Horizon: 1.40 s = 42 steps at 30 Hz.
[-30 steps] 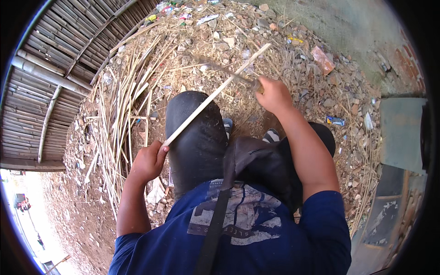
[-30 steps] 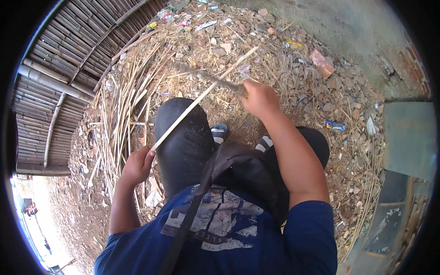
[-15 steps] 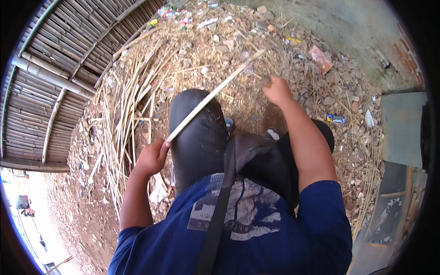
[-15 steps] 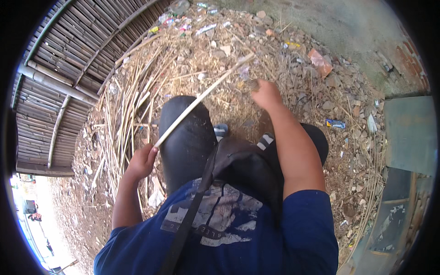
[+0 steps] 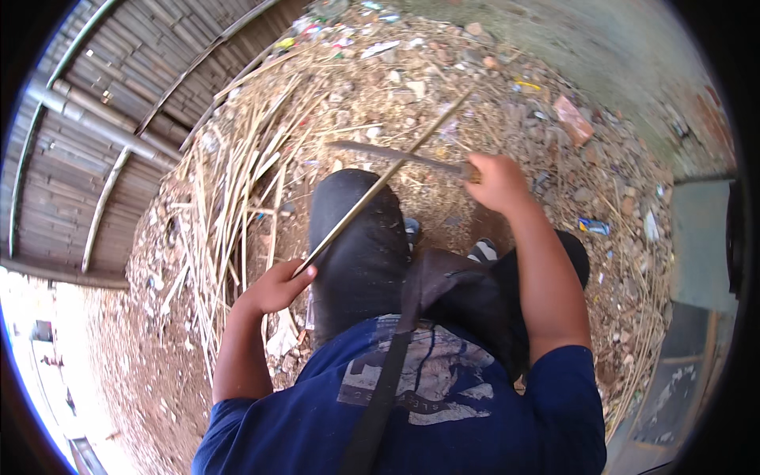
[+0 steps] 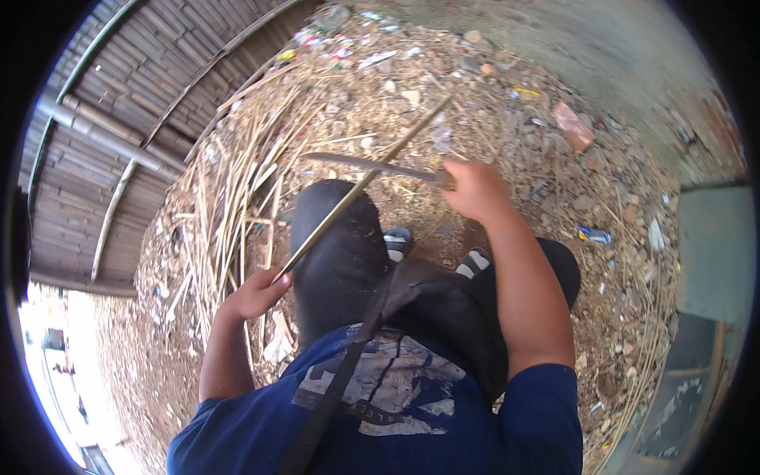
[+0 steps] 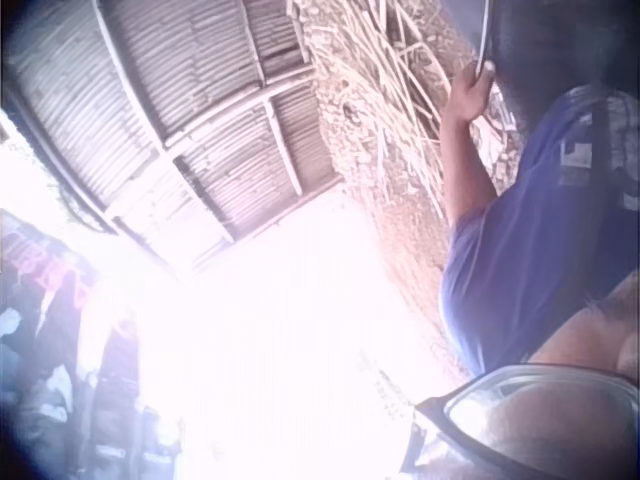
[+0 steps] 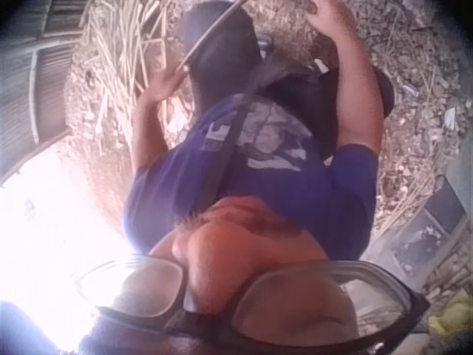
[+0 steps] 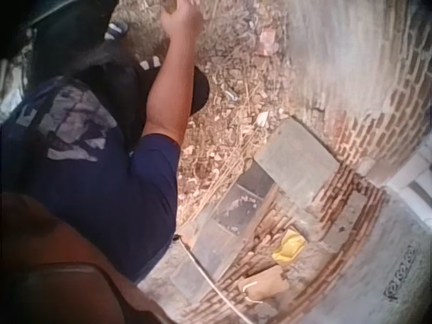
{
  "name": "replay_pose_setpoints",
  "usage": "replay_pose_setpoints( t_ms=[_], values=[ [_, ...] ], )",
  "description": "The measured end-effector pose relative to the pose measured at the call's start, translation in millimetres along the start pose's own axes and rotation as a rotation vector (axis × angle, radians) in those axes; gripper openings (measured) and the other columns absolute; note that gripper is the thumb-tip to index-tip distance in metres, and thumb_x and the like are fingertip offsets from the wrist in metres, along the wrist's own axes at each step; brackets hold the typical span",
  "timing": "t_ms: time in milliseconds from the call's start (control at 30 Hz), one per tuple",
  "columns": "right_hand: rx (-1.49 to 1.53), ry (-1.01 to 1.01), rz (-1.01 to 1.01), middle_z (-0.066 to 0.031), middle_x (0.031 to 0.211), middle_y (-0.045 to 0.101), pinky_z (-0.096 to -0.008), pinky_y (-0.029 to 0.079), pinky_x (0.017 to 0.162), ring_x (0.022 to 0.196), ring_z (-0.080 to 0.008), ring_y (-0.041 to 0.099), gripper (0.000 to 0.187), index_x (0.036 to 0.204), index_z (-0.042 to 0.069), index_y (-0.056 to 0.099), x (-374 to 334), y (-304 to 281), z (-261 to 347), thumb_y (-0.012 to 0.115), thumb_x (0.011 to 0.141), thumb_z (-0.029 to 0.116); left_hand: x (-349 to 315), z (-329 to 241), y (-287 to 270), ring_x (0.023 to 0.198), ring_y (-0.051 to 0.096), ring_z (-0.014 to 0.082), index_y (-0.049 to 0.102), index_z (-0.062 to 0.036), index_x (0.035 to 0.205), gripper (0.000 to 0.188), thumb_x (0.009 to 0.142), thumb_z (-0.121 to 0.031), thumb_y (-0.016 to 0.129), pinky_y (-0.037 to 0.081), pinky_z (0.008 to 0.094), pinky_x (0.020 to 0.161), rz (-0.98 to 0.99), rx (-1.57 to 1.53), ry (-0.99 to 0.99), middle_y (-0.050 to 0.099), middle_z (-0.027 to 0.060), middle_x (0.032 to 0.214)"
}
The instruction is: The person shaves a thin strip of bamboo with a knife while sitting in an outdoor workshop, moving the tool along the length of the material to smooth it.
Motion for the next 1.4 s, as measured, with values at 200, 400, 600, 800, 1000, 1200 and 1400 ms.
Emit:
replay_pose_setpoints(
  t_ms=[200, 400, 600, 800, 1000, 1200, 1400],
  values=[
    [0.058, 0.019, 0.059, -0.0215, 0.089, 0.069, -0.0491, 0.052, 0.074, 0.085, -0.0419, 0.066, 0.036, 0.108, 0.004, 0.065, 1.0, -19.3, 18.7, 0.075, 0.081, 0.025, 10.4, -3.4, -2.5, 0.085, 0.061, 0.0352, 0.059, 0.0013, 0.098, 0.051, 0.108, -0.044, 0.04, 0.047, 0.0458, 0.08, -0.075, 0.026, 0.139, 0.061, 0.023, 0.086],
    [-0.055, 0.055, 0.1, -0.0225, 0.085, 0.068, -0.0487, 0.051, 0.072, 0.085, -0.0441, 0.065, 0.032, 0.104, 0.003, 0.063, 7.3, -20.6, 39.6, 0.073, 0.077, 0.019, 20.4, -3.1, -6.1, 0.093, 0.064, 0.0408, 0.063, 0.0016, 0.101, 0.057, 0.105, -0.05, 0.039, 0.048, 0.0483, 0.083, -0.094, 0.036, 0.125, 0.066, 0.025, 0.092],
    [-0.082, 0.027, 0.187, -0.0225, 0.084, 0.067, -0.0488, 0.05, 0.072, 0.086, -0.0458, 0.064, 0.033, 0.1, 0.003, 0.062, 15.5, -39.3, 43.8, 0.075, 0.074, 0.019, 19.7, -6.6, -11.6, 0.099, 0.064, 0.0424, 0.064, 0.0026, 0.106, 0.06, 0.105, -0.052, 0.038, 0.048, 0.0497, 0.087, -0.052, 0.081, 0.147, 0.067, 0.0262, 0.097],
    [-0.276, 0.005, 0.15, -0.024, 0.091, 0.067, -0.0505, 0.05, 0.075, 0.092, -0.0458, 0.063, 0.033, 0.102, 0.002, 0.063, 21.7, -38.1, 41.3, 0.075, 0.075, 0.017, 27.8, -8.6, -8.2, 0.101, 0.064, 0.0437, 0.065, 0.0021, 0.107, 0.06, 0.105, -0.052, 0.037, 0.047, 0.0508, 0.09, -0.079, 0.078, 0.144, 0.066, 0.0267, 0.1],
    [-0.242, 0.035, 0.189, -0.0257, 0.086, 0.066, -0.0508, 0.05, 0.076, 0.088, -0.0452, 0.065, 0.032, 0.104, -0.002, 0.064, 13.2, -27.9, 49.4, 0.074, 0.078, 0.014, 20.7, -25.8, -5.7, 0.094, 0.065, 0.0464, 0.065, 0.0012, 0.103, 0.06, 0.104, -0.053, 0.039, 0.048, 0.0545, 0.085, -0.119, 0.117, 0.11, 0.067, 0.0267, 0.092],
    [-0.042, 0.089, 0.169, -0.0258, 0.086, 0.067, -0.0471, 0.051, 0.078, 0.085, -0.0434, 0.067, 0.029, 0.101, -0.003, 0.066, 18.6, 0.4, -17.3, 0.075, 0.08, 0.015, 18.3, -32.1, -2.1, 0.096, 0.066, 0.0447, 0.066, 0.0019, 0.103, 0.058, 0.102, -0.051, 0.043, 0.05, 0.0523, 0.087, -0.096, 0.152, 0.069, 0.069, 0.025, 0.096],
    [-0.151, 0.024, 0.062, -0.0228, 0.094, 0.071, -0.044, 0.052, 0.082, 0.092, -0.0396, 0.069, 0.032, 0.103, -0.005, 0.066, 23.8, 2.9, 5.5, 0.075, 0.081, 0.016, 20.4, -19.5, -10.6, 0.095, 0.066, 0.0441, 0.066, 0.0007, 0.103, 0.055, 0.101, -0.051, 0.047, 0.05, 0.0526, 0.086, -0.139, 0.16, 0.09, 0.069, 0.0247, 0.095]
  ],
)
Point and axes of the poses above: each hand's wrist, its own x-axis towards the middle knuckle, its own y-axis out of the palm, z = x × y, the point moved 2 cm from there along x, towards the middle knuckle
